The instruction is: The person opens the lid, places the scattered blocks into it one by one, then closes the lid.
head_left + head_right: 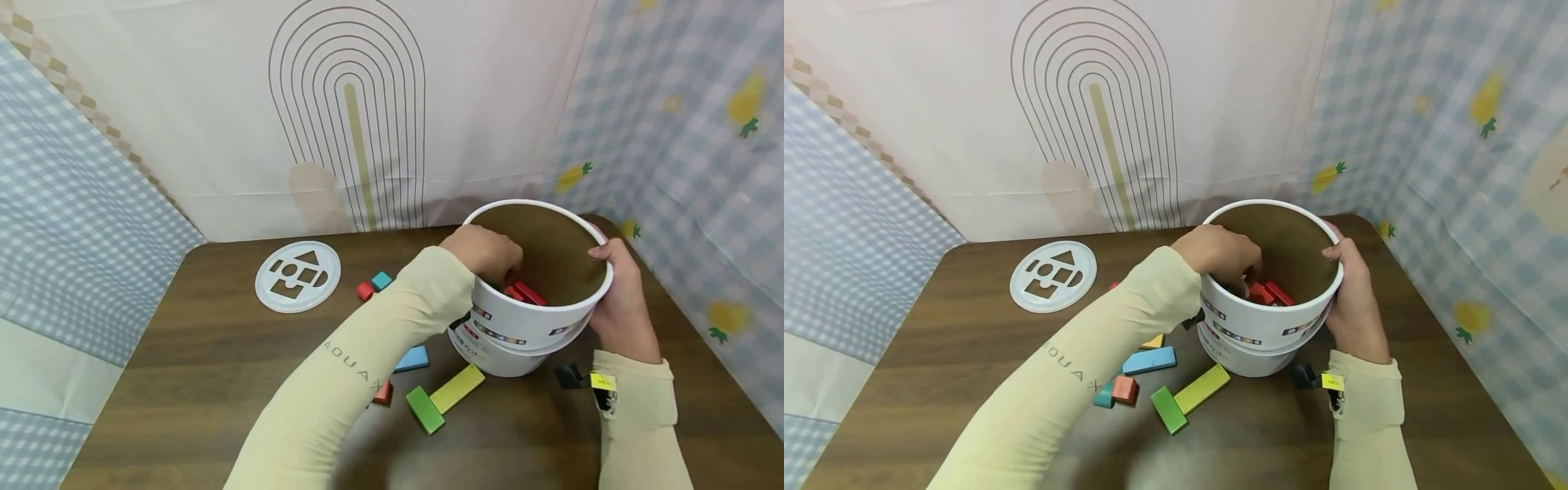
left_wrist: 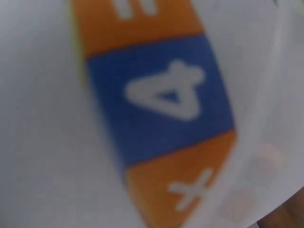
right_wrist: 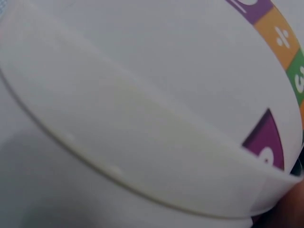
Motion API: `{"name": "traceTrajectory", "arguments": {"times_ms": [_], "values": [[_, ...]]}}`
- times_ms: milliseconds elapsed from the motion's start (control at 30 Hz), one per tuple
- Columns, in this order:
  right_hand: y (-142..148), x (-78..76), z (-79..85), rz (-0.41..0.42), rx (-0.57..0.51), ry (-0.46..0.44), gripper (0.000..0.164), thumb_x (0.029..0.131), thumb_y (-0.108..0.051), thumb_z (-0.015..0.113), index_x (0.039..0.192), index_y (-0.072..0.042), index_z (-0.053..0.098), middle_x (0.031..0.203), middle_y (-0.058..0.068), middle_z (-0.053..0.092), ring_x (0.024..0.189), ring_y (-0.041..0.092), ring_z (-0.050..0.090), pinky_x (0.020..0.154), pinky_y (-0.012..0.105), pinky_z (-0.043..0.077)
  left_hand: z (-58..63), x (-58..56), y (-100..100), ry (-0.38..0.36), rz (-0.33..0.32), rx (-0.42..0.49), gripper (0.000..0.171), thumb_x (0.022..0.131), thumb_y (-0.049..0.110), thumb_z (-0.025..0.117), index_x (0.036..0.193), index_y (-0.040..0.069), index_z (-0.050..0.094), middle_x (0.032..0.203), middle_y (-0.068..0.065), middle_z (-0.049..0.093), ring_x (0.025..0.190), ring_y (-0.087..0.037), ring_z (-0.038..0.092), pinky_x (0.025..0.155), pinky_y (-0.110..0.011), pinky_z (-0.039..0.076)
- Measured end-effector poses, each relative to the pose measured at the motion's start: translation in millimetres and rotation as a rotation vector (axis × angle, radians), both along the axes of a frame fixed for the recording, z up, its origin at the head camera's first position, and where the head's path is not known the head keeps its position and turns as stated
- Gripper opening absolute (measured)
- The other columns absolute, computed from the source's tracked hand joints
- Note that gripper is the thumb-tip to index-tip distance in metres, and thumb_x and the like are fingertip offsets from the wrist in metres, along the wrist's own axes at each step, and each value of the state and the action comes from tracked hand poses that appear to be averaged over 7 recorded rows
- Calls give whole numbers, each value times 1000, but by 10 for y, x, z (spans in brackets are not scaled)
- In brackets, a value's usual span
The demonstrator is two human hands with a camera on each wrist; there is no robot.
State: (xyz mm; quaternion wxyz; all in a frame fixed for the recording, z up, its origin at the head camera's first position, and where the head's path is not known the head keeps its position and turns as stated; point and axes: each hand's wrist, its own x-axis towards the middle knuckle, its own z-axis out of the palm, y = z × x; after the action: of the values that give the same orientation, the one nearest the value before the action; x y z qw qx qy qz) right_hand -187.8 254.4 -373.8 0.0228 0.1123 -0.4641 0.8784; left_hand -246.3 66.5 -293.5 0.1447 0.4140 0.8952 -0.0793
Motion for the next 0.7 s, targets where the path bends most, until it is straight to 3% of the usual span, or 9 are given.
{"name": "traceTrajectory", "arguments": {"times_ms": [200, 367, 500, 633, 700], "values": [[18, 6, -3, -9, -11, -21, 48, 99, -13, 24, 144, -10, 41, 141, 3, 41, 125, 19, 35, 105, 36, 23, -24, 31, 16, 39, 18, -45, 6, 86, 23, 66, 88, 29, 66, 86, 16, 63, 82, -9, 55, 71, -29, 44], [109, 76, -33, -8, -38, -23, 48, 99, -12, 23, 144, -9, 41, 140, 4, 43, 124, 19, 37, 103, 35, 27, -70, 8, 190, -43, 4, -51, 10, 88, 33, 66, 98, 30, 66, 97, 16, 63, 88, -6, 56, 74, -29, 45], [94, 74, -16, -27, 6, -30, 48, 99, -14, 24, 144, -10, 41, 140, 3, 41, 125, 19, 36, 104, 37, 23, -77, -98, 254, -169, -52, 56, 24, 88, 48, 65, 103, 29, 66, 100, 14, 63, 90, -4, 57, 76, -26, 44], [25, 25, 13, -33, 19, -33, 47, 99, -15, 26, 144, -11, 40, 139, 3, 42, 125, 18, 38, 104, 36, 26, -32, -218, 184, -262, -179, 230, 31, 90, 54, 59, 98, 26, 68, 91, 11, 66, 83, -5, 58, 72, -24, 44], [0, 10, 19, -33, 12, -31, 46, 99, -14, 26, 142, -10, 41, 137, 4, 43, 123, 18, 41, 103, 34, 31, -16, -258, 115, -274, -248, 353, 31, 91, 53, 57, 94, 25, 68, 86, 9, 66, 78, -6, 58, 70, -23, 43]]}}
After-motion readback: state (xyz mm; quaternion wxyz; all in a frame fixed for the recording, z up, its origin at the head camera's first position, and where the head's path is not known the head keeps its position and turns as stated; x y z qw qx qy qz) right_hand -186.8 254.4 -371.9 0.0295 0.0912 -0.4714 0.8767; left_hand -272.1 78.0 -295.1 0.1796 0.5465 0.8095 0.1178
